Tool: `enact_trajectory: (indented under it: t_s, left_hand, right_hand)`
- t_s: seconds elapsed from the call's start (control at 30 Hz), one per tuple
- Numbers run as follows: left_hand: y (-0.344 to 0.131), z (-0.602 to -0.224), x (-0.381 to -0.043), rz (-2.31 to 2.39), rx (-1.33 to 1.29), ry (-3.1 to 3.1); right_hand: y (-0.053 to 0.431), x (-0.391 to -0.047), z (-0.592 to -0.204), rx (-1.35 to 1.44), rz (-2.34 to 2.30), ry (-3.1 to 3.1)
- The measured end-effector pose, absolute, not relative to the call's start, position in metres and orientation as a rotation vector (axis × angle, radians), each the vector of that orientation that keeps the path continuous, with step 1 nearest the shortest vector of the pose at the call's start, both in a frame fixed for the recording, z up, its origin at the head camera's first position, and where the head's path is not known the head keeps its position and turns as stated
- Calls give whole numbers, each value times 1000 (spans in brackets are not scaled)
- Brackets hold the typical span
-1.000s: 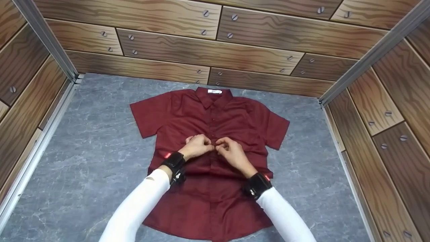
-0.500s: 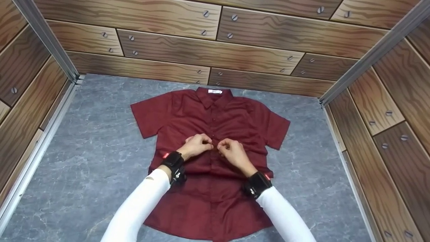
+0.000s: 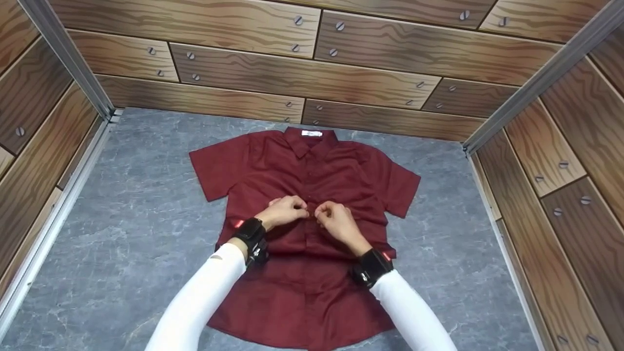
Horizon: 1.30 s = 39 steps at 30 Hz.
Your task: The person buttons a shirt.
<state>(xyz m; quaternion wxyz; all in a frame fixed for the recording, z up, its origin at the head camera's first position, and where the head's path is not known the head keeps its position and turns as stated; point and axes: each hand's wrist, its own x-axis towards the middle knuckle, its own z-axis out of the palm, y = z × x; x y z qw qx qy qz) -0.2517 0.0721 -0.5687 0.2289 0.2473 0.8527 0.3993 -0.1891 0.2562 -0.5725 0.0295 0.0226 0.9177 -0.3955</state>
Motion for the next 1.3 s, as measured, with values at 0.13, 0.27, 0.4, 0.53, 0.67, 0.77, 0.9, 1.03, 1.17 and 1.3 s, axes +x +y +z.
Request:
enact_trajectory:
  t_s: [0.13,0.27,0.4,0.53,0.67,0.77,0.9,1.03,1.17,1.3]
  left_hand:
    - [74,-568,-250,1117,671,2353]
    - [77,-568,-248,1131,622,2410]
    - [82,-567,-245,1118,552,2487]
    - [85,-568,-243,1082,515,2537]
    - [88,-570,-241,1017,543,2609]
    - [89,-572,-238,983,580,2660]
    - [87,-575,-234,959,651,2749]
    - [82,-577,-237,897,801,2846]
    - [79,-573,-245,748,824,2783]
    - [78,-572,-251,525,752,2641]
  right_hand:
    - [258,-187,-573,35,-1251,2859]
    - [257,-183,-574,-66,-1269,2890]
    - [252,-181,-572,-118,-1187,2920]
    - [247,-181,-570,-78,-1063,2972]
    - [244,-180,-570,-86,-950,3019]
    - [245,-178,-569,-147,-903,3022]
    - [252,-175,-566,-163,-877,3045]
    - [264,-172,-562,-135,-751,3143]
    - [275,-170,-561,-68,-575,3044]
    - [279,-169,-562,-29,-471,2794]
